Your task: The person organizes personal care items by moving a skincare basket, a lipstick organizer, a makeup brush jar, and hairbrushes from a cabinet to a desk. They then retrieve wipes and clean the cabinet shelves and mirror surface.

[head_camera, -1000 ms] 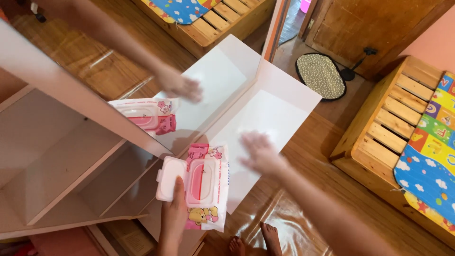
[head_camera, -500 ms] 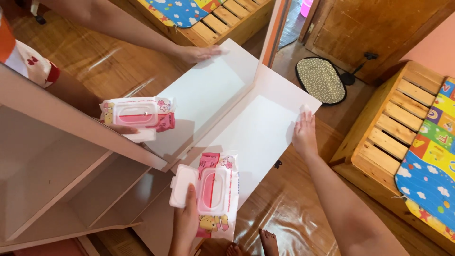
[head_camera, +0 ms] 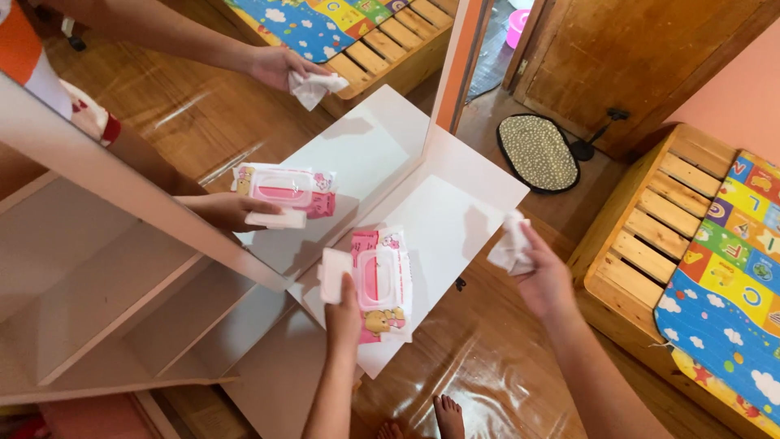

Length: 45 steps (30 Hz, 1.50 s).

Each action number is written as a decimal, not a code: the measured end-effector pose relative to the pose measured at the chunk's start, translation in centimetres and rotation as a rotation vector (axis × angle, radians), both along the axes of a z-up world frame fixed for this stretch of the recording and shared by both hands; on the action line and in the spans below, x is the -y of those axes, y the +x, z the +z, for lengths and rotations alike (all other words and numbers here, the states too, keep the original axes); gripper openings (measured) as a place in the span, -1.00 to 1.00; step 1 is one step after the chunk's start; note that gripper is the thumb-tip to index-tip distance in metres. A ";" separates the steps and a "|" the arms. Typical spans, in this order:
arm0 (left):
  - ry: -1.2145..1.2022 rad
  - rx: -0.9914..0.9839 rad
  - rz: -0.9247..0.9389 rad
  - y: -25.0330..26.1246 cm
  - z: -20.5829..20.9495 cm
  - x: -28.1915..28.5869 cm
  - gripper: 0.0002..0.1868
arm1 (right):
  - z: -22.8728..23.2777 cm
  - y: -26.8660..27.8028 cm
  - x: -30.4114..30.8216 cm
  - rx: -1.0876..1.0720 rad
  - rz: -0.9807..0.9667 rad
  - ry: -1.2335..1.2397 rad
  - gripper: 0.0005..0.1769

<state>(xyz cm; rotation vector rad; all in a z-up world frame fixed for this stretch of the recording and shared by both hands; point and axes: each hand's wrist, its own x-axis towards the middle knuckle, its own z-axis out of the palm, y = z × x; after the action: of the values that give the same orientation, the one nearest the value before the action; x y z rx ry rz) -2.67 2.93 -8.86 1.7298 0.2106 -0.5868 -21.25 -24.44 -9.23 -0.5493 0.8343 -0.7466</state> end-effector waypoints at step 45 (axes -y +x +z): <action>0.065 -0.104 0.040 -3.0 -2.5 -0.2 -0.22 | 4.9 4.6 -8.2 -0.027 0.598 0.070 -0.66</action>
<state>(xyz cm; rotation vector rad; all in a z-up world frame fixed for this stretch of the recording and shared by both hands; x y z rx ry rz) -5.68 3.11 -11.35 1.7552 0.3404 -0.6477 -16.69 -16.24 -4.29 -0.7023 0.6665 -0.1619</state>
